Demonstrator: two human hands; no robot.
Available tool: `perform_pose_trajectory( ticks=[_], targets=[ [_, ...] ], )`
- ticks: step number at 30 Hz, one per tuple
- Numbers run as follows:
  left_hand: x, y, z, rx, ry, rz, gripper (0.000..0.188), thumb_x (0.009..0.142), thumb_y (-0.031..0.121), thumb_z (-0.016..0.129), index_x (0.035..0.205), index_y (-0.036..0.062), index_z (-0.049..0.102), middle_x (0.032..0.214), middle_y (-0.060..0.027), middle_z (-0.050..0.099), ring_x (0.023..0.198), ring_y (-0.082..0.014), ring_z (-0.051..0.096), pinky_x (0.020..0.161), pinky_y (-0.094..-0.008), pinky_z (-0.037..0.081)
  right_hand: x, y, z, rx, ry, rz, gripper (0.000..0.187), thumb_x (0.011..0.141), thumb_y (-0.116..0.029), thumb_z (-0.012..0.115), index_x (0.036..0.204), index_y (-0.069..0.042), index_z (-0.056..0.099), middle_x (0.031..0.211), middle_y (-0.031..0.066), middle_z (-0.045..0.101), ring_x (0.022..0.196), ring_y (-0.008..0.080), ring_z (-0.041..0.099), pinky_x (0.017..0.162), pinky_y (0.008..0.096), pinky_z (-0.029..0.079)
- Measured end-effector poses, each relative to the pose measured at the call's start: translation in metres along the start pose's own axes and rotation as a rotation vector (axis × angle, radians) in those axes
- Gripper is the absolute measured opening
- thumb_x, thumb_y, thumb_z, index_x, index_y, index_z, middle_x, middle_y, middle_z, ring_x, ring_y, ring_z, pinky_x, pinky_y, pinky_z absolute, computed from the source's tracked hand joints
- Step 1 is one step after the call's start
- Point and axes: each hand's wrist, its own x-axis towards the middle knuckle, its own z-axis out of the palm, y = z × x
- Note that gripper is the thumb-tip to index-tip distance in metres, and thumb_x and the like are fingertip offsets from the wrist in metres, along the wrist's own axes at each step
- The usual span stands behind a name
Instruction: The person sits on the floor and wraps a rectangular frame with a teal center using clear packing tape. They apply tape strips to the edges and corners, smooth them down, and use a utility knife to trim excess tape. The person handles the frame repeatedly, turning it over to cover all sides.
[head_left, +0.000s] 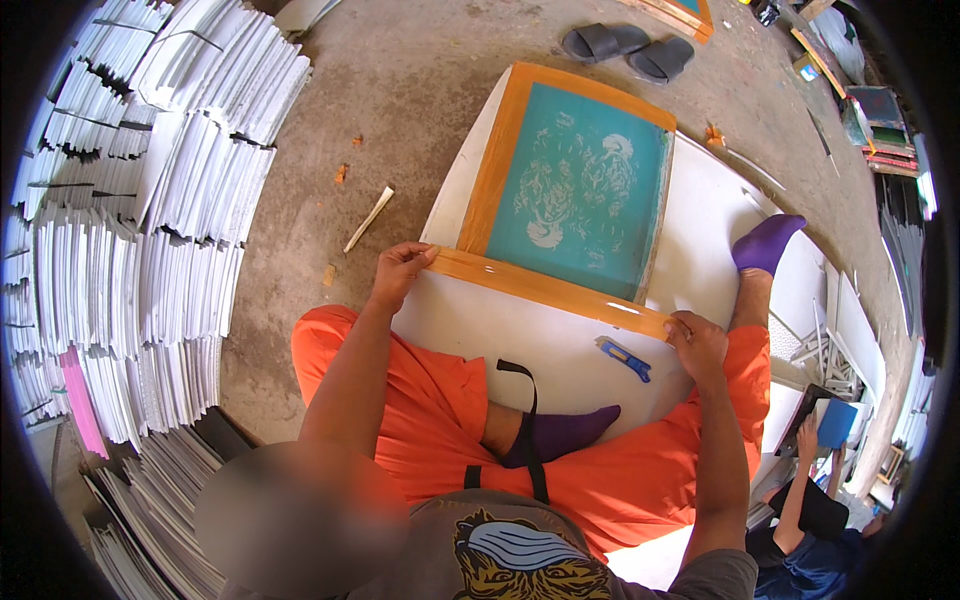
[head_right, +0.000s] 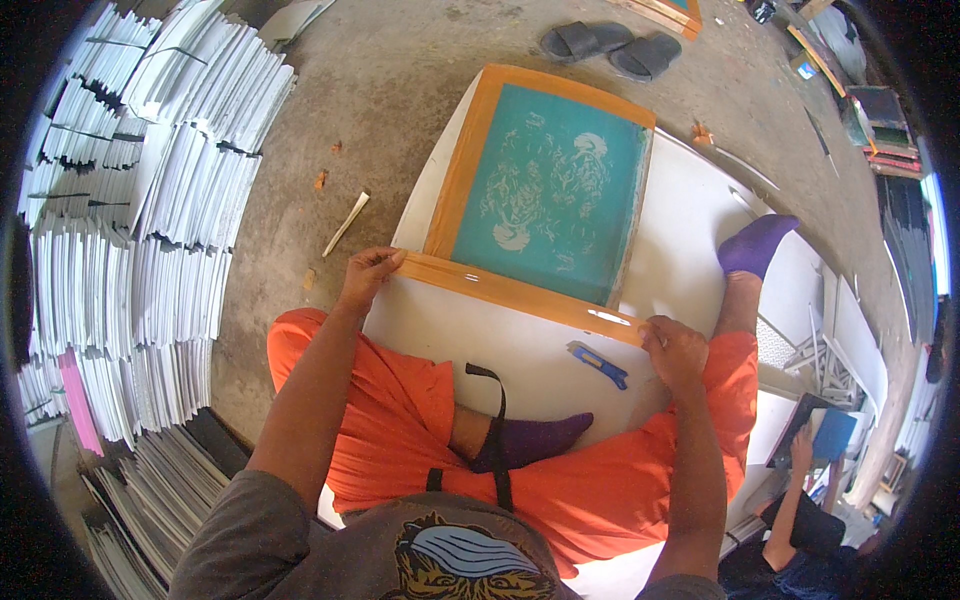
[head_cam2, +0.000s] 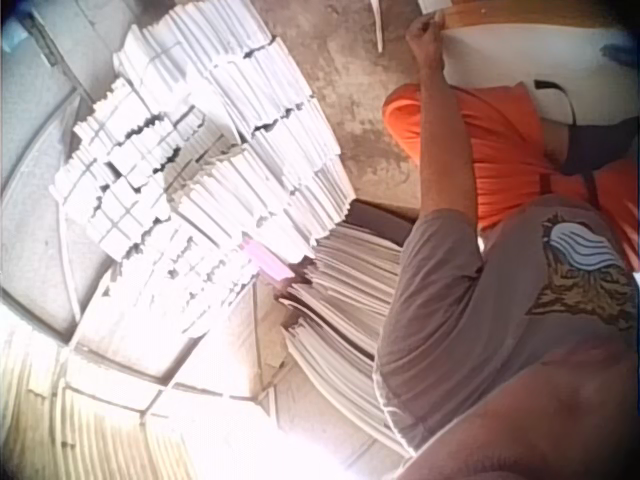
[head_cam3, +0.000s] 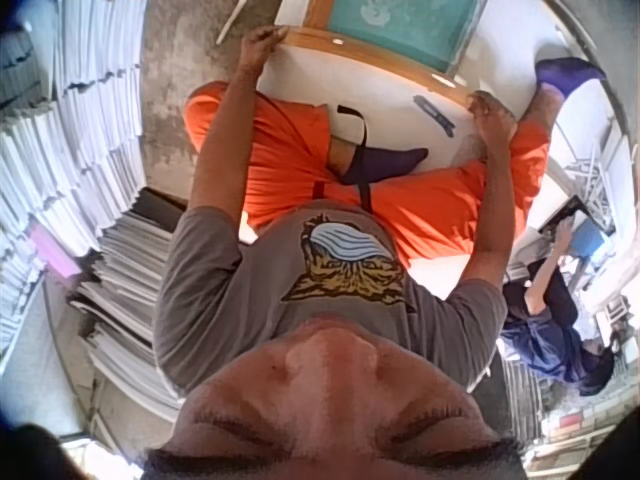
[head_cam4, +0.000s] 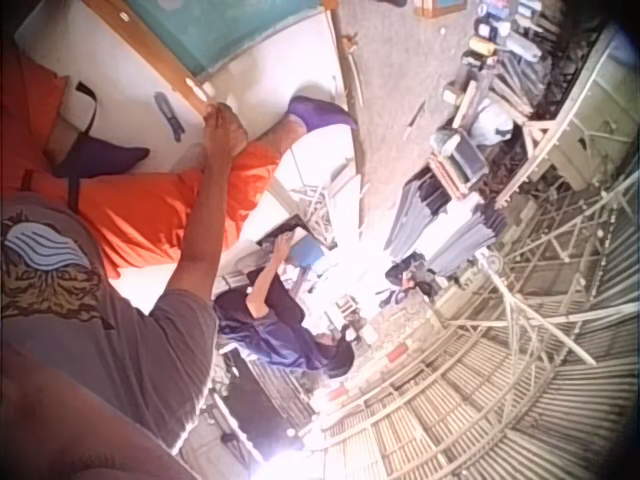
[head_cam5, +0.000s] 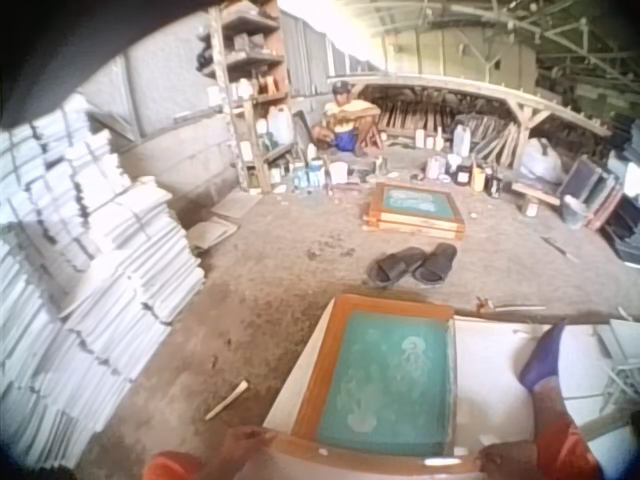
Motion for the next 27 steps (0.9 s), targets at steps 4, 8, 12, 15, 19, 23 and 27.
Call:
perform_pose_trajectory(
  ticks=[4,8,12,15,19,23,27],
  targets=[
    [0.000,-0.002,0.001,-0.011,0.009,0.004,0.014,0.091,0.016,0.080,0.098,0.0049,0.076,0.076,0.0068,0.062,0.065,-0.0019,0.048,0.059,-0.0200,0.036,0.001,-0.001,0.000,-0.005,0.023,-0.051,0.023,0.089,-0.029,0.069,0.101,-0.010,0.075,0.076,0.0066,0.075,0.073,0.0276,0.073,0.071,0.0419,0.057],
    [0.004,-0.006,0.000,0.003,-0.005,0.011,0.014,0.091,0.017,0.080,0.098,0.0044,0.076,0.076,0.0066,0.062,0.065,-0.0019,0.048,0.059,-0.0200,0.037,0.001,0.005,0.002,-0.011,0.010,-0.043,0.024,0.090,-0.030,0.069,0.101,-0.010,0.075,0.077,0.0070,0.075,0.074,0.0275,0.073,0.073,0.0421,0.057],
    [0.003,-0.005,0.000,0.006,0.000,0.001,0.015,0.091,0.017,0.080,0.098,0.0041,0.076,0.076,0.0059,0.063,0.065,-0.0024,0.050,0.060,-0.0204,0.039,0.002,0.000,0.000,-0.008,0.016,-0.043,0.024,0.090,-0.030,0.069,0.101,-0.011,0.075,0.077,0.0069,0.075,0.074,0.0270,0.074,0.074,0.0416,0.057],
    [0.001,-0.002,0.002,0.031,-0.001,0.017,0.016,0.091,0.017,0.080,0.098,0.0039,0.076,0.077,0.0050,0.064,0.067,-0.0033,0.053,0.062,-0.0209,0.042,0.003,-0.001,0.000,-0.027,0.010,-0.042,0.024,0.090,-0.030,0.069,0.101,-0.010,0.076,0.077,0.0067,0.075,0.074,0.0266,0.074,0.073,0.0416,0.057],
    [0.004,-0.005,0.001,0.012,-0.013,0.001,0.016,0.091,0.017,0.080,0.098,0.0034,0.076,0.079,0.0039,0.066,0.070,-0.0040,0.055,0.064,-0.0212,0.044,0.004,0.001,-0.002,0.010,-0.036,0.014,0.026,0.088,-0.033,0.071,0.103,-0.012,0.076,0.087,0.0091,0.076,0.080,0.0287,0.073,0.072,0.0405,0.056],
    [0.009,-0.013,0.000,0.033,-0.010,0.040,0.016,0.091,0.016,0.080,0.098,0.0021,0.076,0.080,0.0029,0.067,0.071,-0.0042,0.056,0.065,-0.0209,0.044,0.003,0.003,0.001,-0.026,-0.018,-0.022,0.024,0.090,-0.032,0.069,0.100,-0.012,0.076,0.080,0.0074,0.075,0.077,0.0287,0.073,0.072,0.0426,0.057],
    [0.013,-0.024,-0.003,0.017,-0.001,0.063,0.017,0.090,0.016,0.080,0.099,0.0011,0.076,0.080,0.0024,0.067,0.071,-0.0047,0.057,0.066,-0.0210,0.045,0.005,0.001,0.001,-0.091,-0.009,-0.074,0.024,0.091,-0.032,0.068,0.100,-0.012,0.075,0.078,0.0068,0.073,0.075,0.0296,0.072,0.072,0.0442,0.057]
  ],
)
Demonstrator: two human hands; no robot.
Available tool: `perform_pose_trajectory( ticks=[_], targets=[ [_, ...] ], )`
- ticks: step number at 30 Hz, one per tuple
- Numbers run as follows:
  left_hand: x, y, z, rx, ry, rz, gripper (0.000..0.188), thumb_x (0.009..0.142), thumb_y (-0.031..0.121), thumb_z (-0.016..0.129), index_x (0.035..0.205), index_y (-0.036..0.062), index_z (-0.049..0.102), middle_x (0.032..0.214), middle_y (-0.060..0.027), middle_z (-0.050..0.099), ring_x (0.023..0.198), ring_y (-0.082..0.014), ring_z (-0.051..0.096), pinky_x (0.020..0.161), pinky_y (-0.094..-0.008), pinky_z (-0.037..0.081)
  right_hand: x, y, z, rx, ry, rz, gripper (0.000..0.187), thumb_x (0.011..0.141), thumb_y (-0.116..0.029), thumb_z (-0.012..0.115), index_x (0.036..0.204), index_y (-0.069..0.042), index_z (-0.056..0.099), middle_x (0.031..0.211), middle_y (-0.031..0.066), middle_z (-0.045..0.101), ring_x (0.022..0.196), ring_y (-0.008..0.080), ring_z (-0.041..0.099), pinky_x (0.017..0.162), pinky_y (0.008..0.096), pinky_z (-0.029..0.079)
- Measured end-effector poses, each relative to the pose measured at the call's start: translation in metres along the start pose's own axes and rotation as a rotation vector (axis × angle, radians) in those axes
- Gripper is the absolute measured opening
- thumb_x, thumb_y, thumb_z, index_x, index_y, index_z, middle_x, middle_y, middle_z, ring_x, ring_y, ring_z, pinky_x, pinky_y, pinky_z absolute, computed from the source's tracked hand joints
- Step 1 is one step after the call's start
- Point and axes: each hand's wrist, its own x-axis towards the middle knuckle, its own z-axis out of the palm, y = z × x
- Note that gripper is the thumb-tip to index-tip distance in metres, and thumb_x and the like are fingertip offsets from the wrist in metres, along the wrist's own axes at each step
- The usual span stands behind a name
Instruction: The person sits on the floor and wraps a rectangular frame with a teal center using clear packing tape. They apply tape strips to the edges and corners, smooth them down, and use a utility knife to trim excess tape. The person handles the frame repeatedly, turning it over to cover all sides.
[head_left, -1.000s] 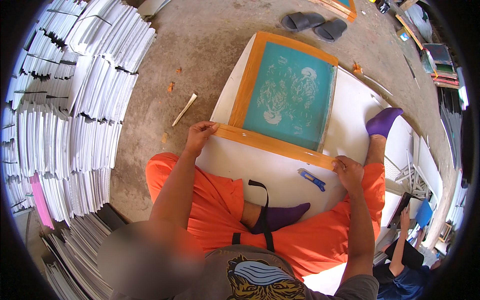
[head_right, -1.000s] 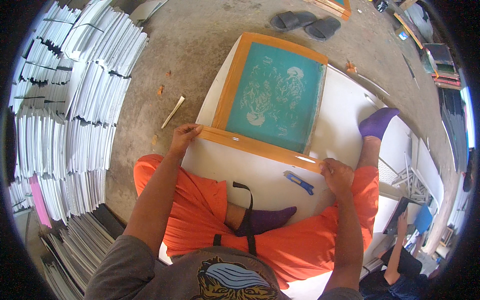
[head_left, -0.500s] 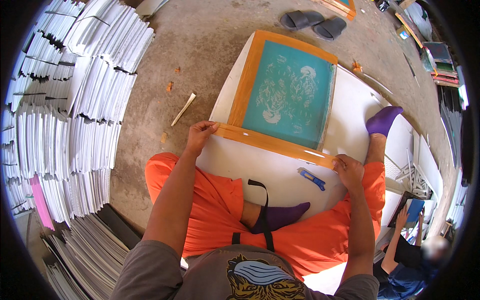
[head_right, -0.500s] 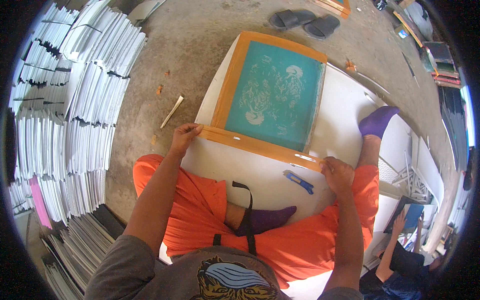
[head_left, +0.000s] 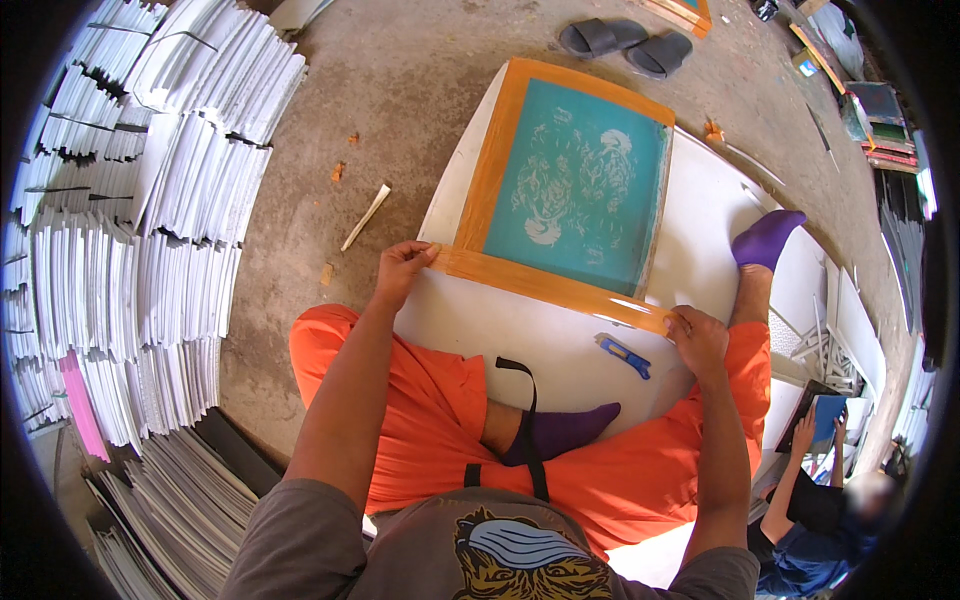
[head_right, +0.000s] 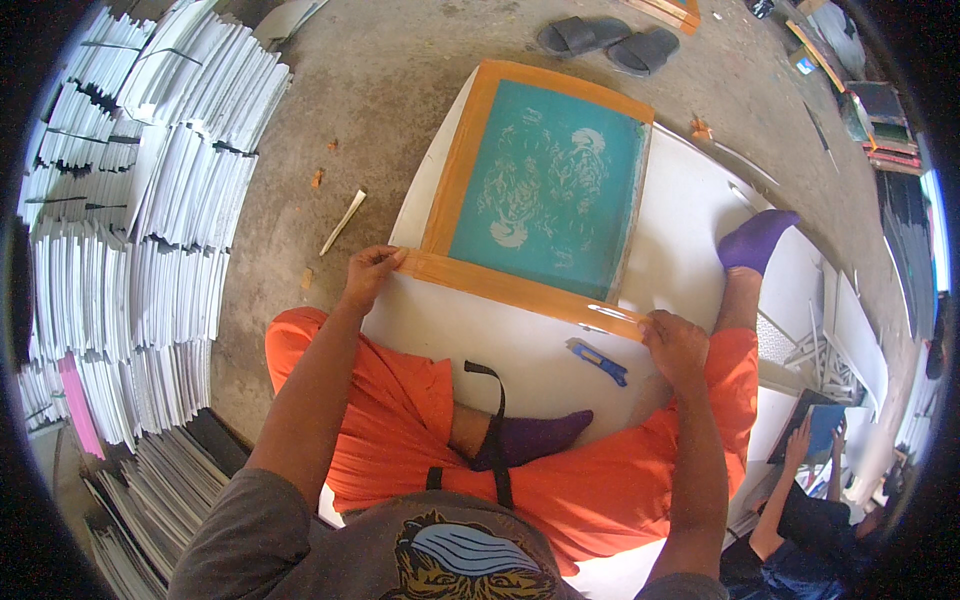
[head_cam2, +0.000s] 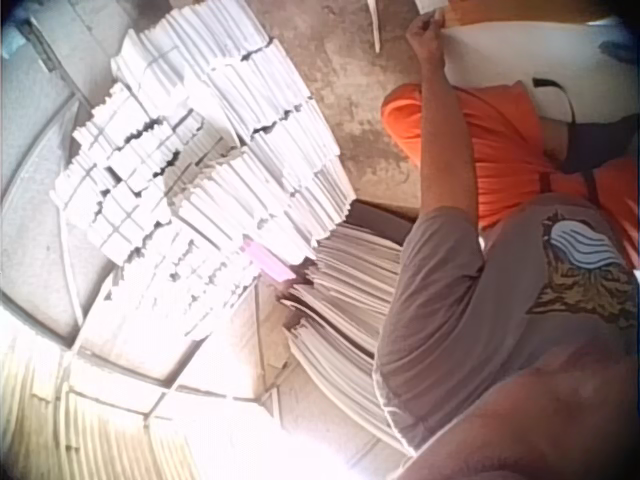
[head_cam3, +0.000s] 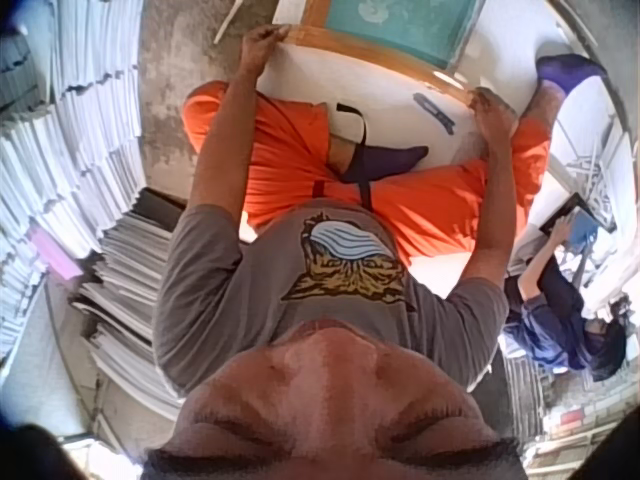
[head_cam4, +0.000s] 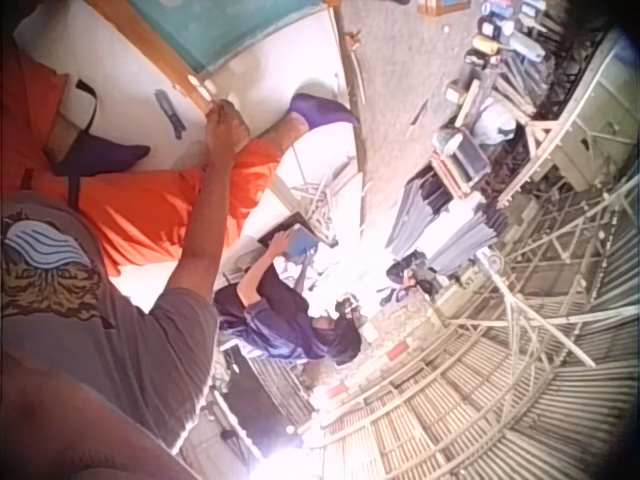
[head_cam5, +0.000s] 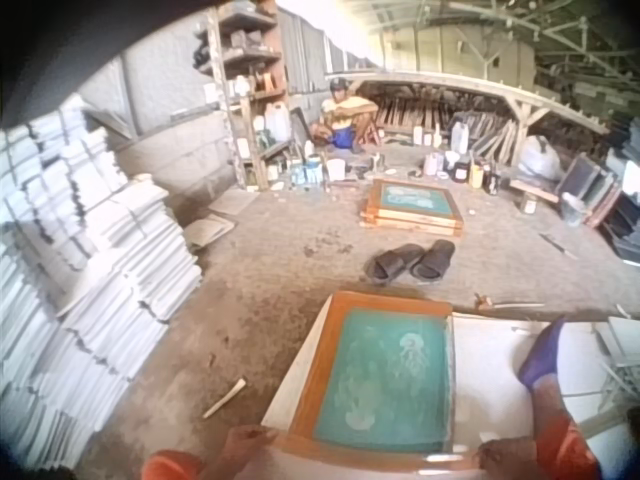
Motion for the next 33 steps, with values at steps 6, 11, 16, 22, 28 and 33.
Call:
perform_pose_trajectory(
  ticks=[6,11,16,22,28,33],
  targets=[
    [0.001,-0.006,0.006,0.117,0.003,0.019,0.018,0.093,0.017,0.077,0.101,0.0008,0.076,0.089,-0.0008,0.072,0.081,-0.0087,0.062,0.076,-0.0246,0.049,0.000,-0.001,-0.004,0.043,-0.061,0.038,0.025,0.092,-0.034,0.065,0.101,-0.012,0.073,0.078,0.0074,0.073,0.079,0.0300,0.072,0.074,0.0450,0.056],
    [-0.003,-0.010,0.015,0.224,0.105,0.077,0.023,0.092,0.018,0.078,0.098,-0.0036,0.075,0.083,-0.0004,0.070,0.073,-0.0068,0.059,0.068,-0.0233,0.047,0.006,0.005,0.004,-0.088,-0.093,0.038,0.027,0.091,-0.038,0.065,0.101,-0.014,0.076,0.080,0.0044,0.075,0.077,0.0259,0.072,0.073,0.0388,0.056],
    [-0.009,0.003,0.020,0.285,0.089,0.119,0.026,0.095,0.020,0.076,0.098,-0.0054,0.073,0.084,-0.0008,0.069,0.074,-0.0071,0.058,0.068,-0.0241,0.047,0.011,0.008,0.005,-0.053,-0.155,0.083,0.027,0.091,-0.040,0.064,0.101,-0.017,0.077,0.074,0.0004,0.074,0.075,0.0221,0.073,0.072,0.0366,0.056],
    [-0.002,-0.010,0.016,0.249,0.063,0.134,0.026,0.095,0.021,0.076,0.097,-0.0047,0.073,0.082,0.0018,0.066,0.071,-0.0060,0.053,0.065,-0.0235,0.044,0.003,0.010,0.008,-0.067,-0.139,0.090,0.028,0.092,-0.042,0.065,0.100,-0.018,0.077,0.075,0.0001,0.075,0.075,0.0212,0.073,0.072,0.0370,0.056],
    [-0.001,-0.014,0.014,0.222,0.067,0.131,0.025,0.095,0.020,0.075,0.098,-0.0043,0.073,0.082,0.0011,0.067,0.072,-0.0062,0.055,0.066,-0.0239,0.045,0.004,0.006,0.008,-0.089,-0.139,0.128,0.038,0.094,-0.052,0.061,0.098,-0.018,0.077,0.074,-0.0008,0.074,0.076,0.0211,0.073,0.070,0.0386,0.055],
    [-0.007,0.001,0.021,0.268,0.068,0.129,0.024,0.096,0.019,0.074,0.098,-0.0047,0.073,0.083,0.0000,0.067,0.074,-0.0067,0.056,0.067,-0.0242,0.046,0.004,0.014,0.023,-0.196,-0.110,0.103,0.045,0.095,-0.057,0.057,0.092,-0.017,0.076,0.069,-0.0011,0.072,0.073,0.0236,0.071,0.069,0.0416,0.054]
  ],
)
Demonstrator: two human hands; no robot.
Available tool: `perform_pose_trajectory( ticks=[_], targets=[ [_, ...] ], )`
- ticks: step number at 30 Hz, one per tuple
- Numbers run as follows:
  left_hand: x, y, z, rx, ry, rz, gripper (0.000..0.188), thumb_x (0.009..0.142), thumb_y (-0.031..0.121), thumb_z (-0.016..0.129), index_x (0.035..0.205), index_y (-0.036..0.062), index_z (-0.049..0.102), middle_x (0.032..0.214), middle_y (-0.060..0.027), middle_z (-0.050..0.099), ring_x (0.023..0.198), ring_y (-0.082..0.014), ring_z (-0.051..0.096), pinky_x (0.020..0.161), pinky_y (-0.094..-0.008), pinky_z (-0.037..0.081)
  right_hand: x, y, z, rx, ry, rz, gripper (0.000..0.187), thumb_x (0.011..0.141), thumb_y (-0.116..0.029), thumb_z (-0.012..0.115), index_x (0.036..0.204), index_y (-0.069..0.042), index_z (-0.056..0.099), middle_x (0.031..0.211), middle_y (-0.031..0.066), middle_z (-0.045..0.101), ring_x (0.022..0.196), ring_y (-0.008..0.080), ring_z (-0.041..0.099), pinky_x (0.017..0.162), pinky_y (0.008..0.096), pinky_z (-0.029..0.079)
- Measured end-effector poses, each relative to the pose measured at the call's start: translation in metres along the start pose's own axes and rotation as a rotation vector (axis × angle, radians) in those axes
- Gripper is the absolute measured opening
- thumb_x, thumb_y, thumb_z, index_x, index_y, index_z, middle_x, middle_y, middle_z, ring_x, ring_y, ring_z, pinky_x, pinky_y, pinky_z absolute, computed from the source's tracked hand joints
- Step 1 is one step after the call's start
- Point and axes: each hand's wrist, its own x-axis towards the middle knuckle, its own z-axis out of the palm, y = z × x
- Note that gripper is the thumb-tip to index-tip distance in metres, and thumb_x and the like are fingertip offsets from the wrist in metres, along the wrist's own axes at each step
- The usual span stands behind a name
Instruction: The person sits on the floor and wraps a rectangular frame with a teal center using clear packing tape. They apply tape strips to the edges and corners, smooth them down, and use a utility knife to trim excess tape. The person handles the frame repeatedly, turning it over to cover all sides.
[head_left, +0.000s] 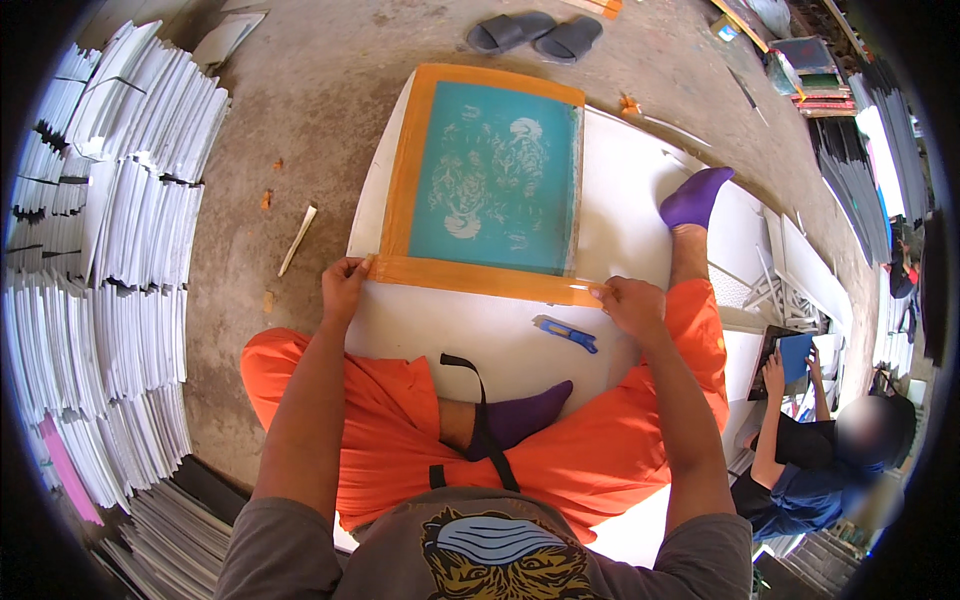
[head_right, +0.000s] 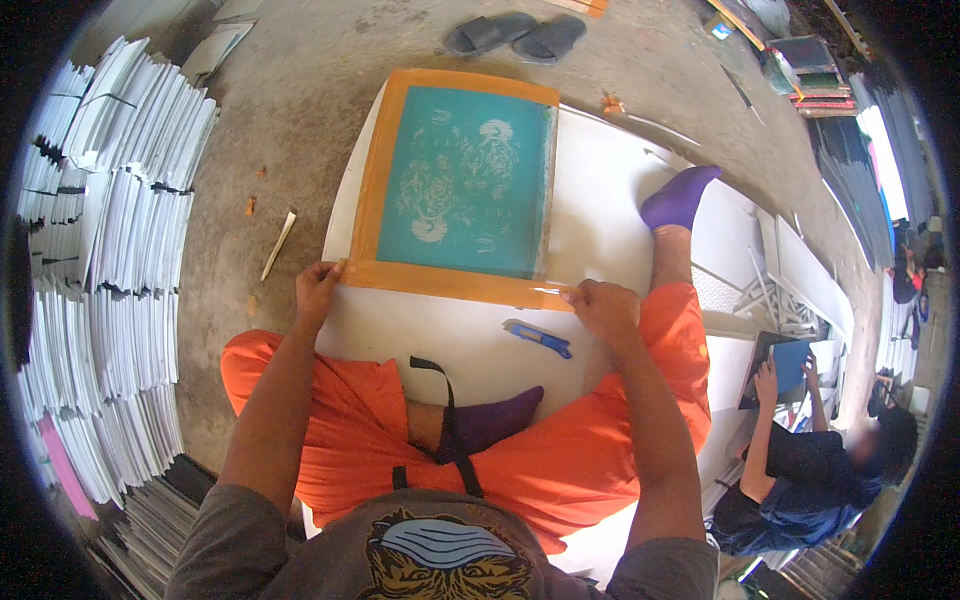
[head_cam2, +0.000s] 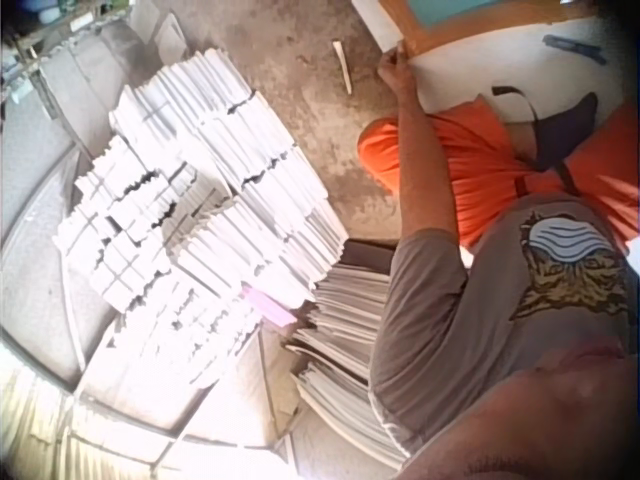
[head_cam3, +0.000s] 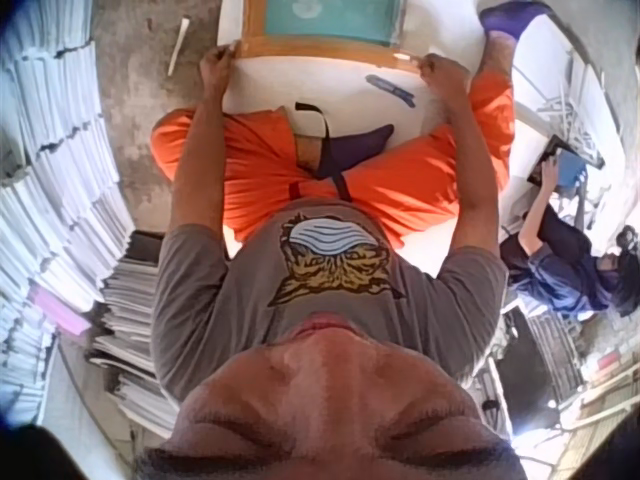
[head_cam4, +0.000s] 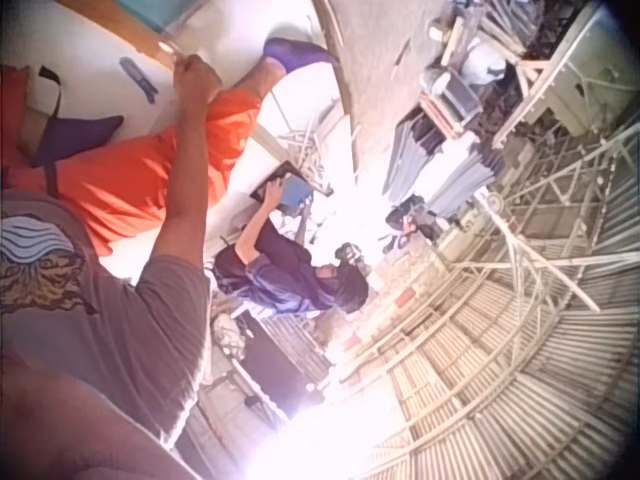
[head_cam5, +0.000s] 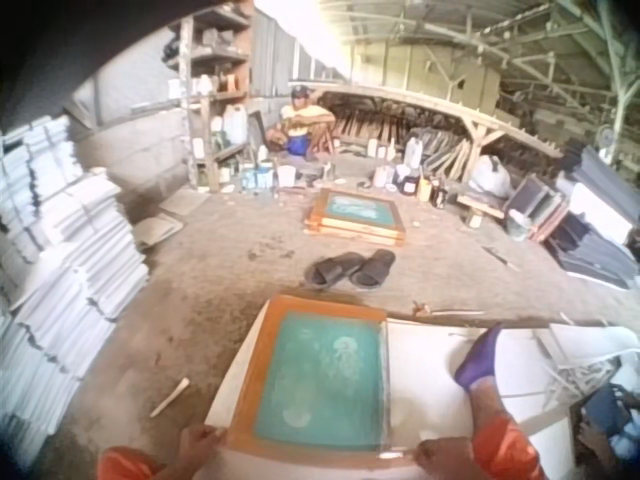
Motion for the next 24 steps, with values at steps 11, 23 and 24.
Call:
perform_pose_trajectory(
  ticks=[11,23,24],
  targets=[
    [0.000,0.000,-0.001,0.022,-0.001,-0.021,0.024,0.096,0.020,0.074,0.097,-0.0044,0.073,0.081,0.0000,0.067,0.072,-0.0067,0.055,0.066,-0.0240,0.045,0.003,-0.009,-0.003,-0.050,0.008,0.002,0.048,0.094,-0.058,0.058,0.086,-0.014,0.075,0.072,0.0033,0.071,0.073,0.0266,0.070,0.069,0.0451,0.053],
    [0.000,-0.001,-0.003,0.019,-0.009,0.018,0.025,0.096,0.020,0.074,0.098,-0.0052,0.073,0.082,0.0012,0.066,0.072,-0.0060,0.054,0.066,-0.0237,0.045,0.001,-0.016,-0.010,-0.065,-0.059,0.062,0.048,0.093,-0.058,0.059,0.089,-0.013,0.076,0.079,0.0069,0.073,0.078,0.0292,0.071,0.072,0.0472,0.054],
    [0.000,-0.001,-0.003,0.032,-0.013,0.022,0.026,0.096,0.020,0.074,0.098,-0.0052,0.073,0.082,0.0013,0.066,0.072,-0.0059,0.054,0.066,-0.0235,0.045,-0.001,-0.017,-0.012,-0.053,-0.063,0.068,0.049,0.093,-0.058,0.059,0.089,-0.013,0.076,0.079,0.0070,0.073,0.078,0.0294,0.071,0.072,0.0473,0.054]
  ],
)
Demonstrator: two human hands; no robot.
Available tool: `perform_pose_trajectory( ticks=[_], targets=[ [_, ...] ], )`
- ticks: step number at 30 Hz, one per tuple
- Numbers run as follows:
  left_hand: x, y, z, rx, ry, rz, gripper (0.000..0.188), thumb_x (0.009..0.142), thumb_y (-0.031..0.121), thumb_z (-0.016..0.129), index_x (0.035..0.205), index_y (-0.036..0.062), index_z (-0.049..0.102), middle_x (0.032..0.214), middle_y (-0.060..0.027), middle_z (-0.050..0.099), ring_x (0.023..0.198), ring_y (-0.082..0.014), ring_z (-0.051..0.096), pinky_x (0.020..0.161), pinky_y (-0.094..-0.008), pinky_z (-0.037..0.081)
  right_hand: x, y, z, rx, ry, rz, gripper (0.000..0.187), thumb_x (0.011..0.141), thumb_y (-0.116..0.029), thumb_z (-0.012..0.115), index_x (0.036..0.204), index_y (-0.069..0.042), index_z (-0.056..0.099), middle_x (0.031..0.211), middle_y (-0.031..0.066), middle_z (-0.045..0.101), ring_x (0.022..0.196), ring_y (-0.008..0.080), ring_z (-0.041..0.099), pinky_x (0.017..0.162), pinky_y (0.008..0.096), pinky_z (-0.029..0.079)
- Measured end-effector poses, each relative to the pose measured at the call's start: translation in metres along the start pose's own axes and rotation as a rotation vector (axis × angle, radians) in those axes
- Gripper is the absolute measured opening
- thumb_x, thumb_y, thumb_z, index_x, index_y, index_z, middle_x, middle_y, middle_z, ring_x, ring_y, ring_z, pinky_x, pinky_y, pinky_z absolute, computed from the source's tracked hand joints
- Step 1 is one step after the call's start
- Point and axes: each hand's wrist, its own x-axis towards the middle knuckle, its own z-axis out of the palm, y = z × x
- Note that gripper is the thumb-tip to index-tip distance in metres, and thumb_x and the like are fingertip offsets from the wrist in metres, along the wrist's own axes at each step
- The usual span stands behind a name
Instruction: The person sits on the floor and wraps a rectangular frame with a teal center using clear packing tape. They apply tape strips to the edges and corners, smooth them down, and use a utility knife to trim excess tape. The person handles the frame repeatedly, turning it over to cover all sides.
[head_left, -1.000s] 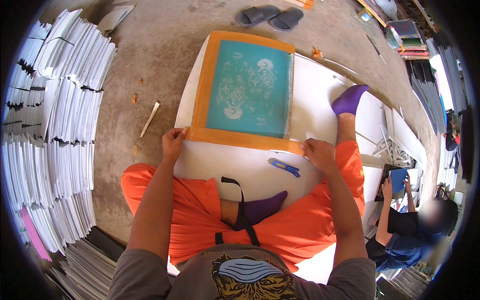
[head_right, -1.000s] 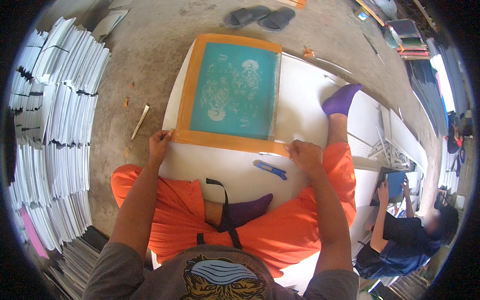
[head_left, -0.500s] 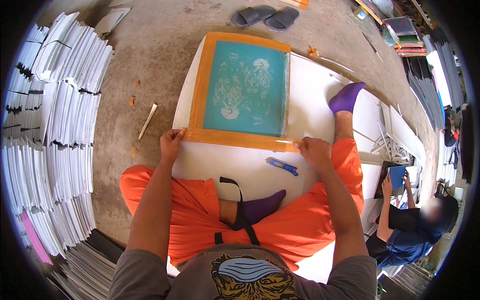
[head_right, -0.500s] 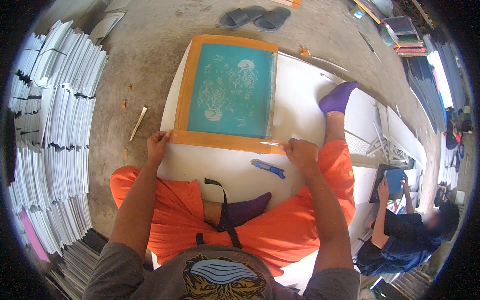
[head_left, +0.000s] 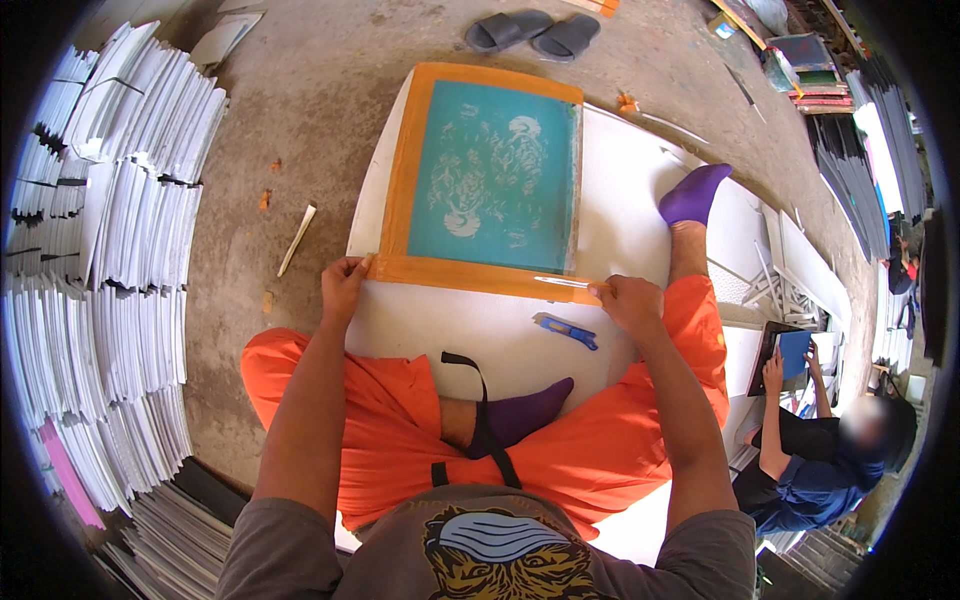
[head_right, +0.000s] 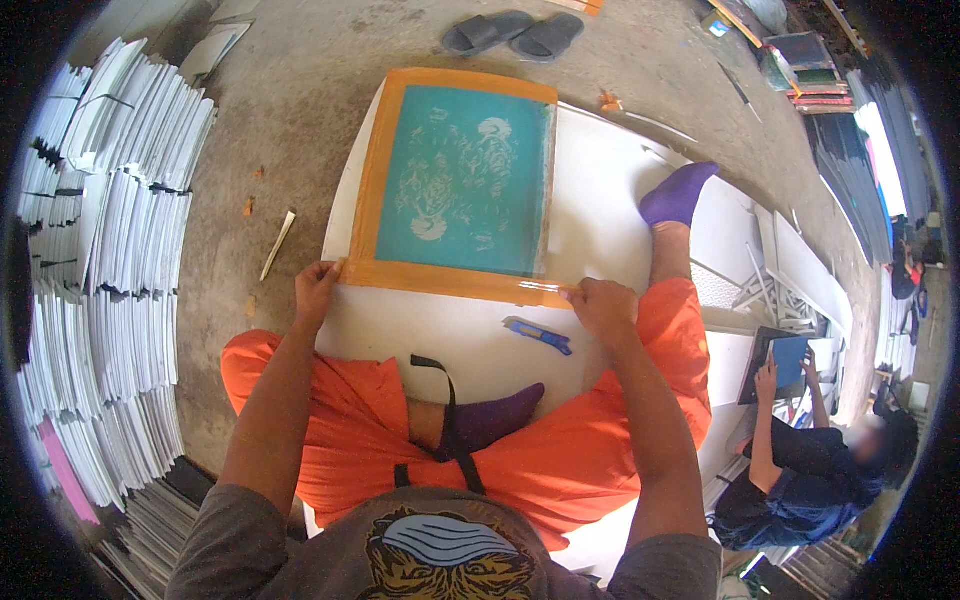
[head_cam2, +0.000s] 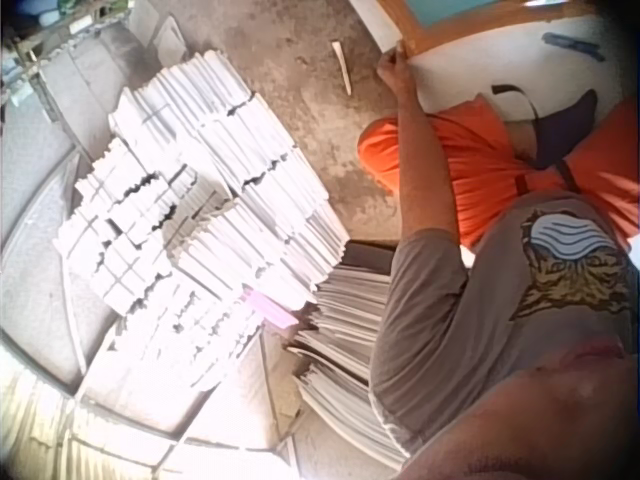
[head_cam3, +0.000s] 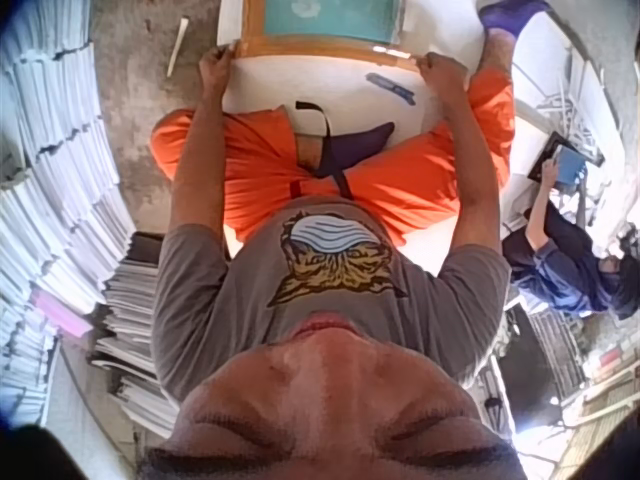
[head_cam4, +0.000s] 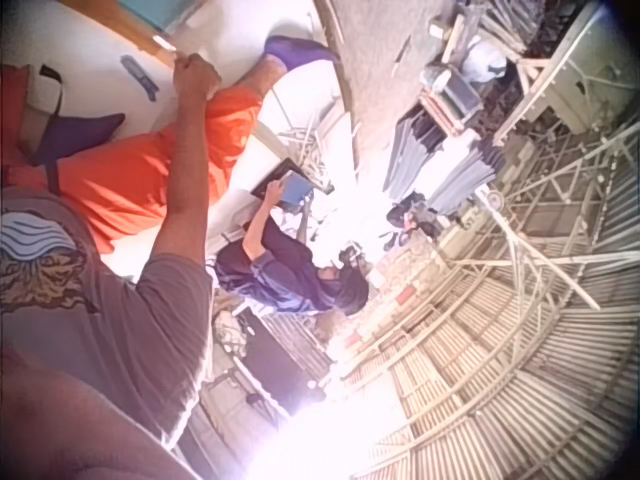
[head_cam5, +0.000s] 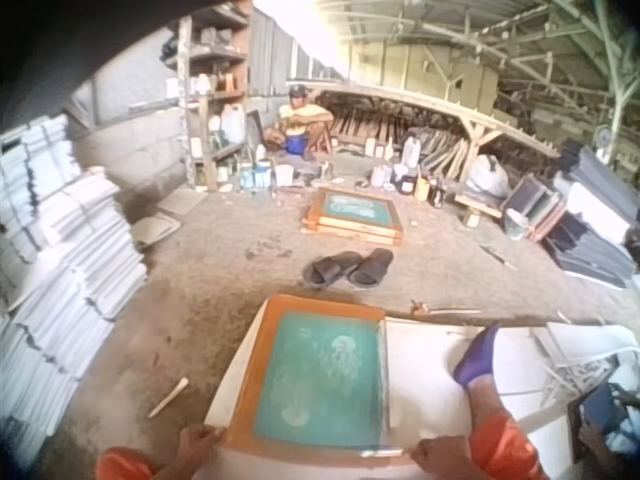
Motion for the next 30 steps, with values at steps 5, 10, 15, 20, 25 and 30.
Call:
perform_pose_trajectory(
  ticks=[5,10,15,20,25,30],
  targets=[
    [0.000,0.003,0.003,-0.028,-0.003,-0.005,0.026,0.096,0.021,0.074,0.099,-0.0054,0.073,0.081,0.0015,0.066,0.072,-0.0057,0.054,0.065,-0.0233,0.045,0.000,0.003,0.000,0.038,-0.014,0.003,0.049,0.093,-0.059,0.059,0.089,-0.013,0.076,0.080,0.0076,0.073,0.079,0.0302,0.071,0.072,0.0480,0.053],
    [0.001,-0.001,0.002,-0.017,0.004,-0.027,0.026,0.096,0.021,0.074,0.098,-0.0051,0.074,0.081,0.0014,0.066,0.072,-0.0060,0.054,0.065,-0.0236,0.045,0.003,0.000,-0.002,-0.040,-0.011,-0.004,0.048,0.093,-0.058,0.059,0.092,-0.014,0.077,0.079,0.0068,0.074,0.080,0.0291,0.072,0.073,0.0470,0.054],
    [0.003,-0.010,0.000,-0.025,0.015,-0.015,0.026,0.095,0.021,0.075,0.098,-0.0049,0.073,0.081,0.0015,0.066,0.071,-0.0062,0.054,0.065,-0.0240,0.045,0.008,-0.001,0.002,-0.055,-0.021,-0.013,0.048,0.093,-0.058,0.059,0.094,-0.015,0.078,0.082,0.0073,0.075,0.083,0.0294,0.072,0.075,0.0472,0.055],
    [0.004,-0.004,0.003,0.000,0.011,-0.023,0.030,0.095,0.024,0.076,0.097,-0.0053,0.073,0.079,0.0014,0.065,0.071,-0.0067,0.053,0.065,-0.0249,0.045,0.008,-0.001,0.003,-0.073,-0.031,0.007,0.048,0.092,-0.058,0.060,0.093,-0.013,0.078,0.084,0.0089,0.075,0.085,0.0299,0.072,0.076,0.0472,0.055],
    [0.005,-0.014,0.002,0.133,0.042,0.036,0.030,0.094,0.026,0.076,0.098,-0.0033,0.074,0.078,-0.0030,0.069,0.071,-0.0104,0.059,0.067,-0.0285,0.048,0.013,-0.008,0.004,-0.128,-0.039,-0.007,0.049,0.092,-0.057,0.061,0.096,-0.012,0.078,0.085,0.0107,0.075,0.086,0.0310,0.072,0.077,0.0474,0.054],
    [-0.002,-0.007,0.013,0.379,0.161,0.119,0.026,0.092,0.030,0.076,0.098,0.0052,0.076,0.084,-0.0124,0.074,0.075,-0.0257,0.070,0.070,-0.0387,0.053,0.014,-0.019,-0.001,-0.172,-0.094,0.040,0.051,0.093,-0.058,0.060,0.100,-0.011,0.078,0.092,0.0109,0.076,0.093,0.0306,0.072,0.083,0.0478,0.053]
  ],
)
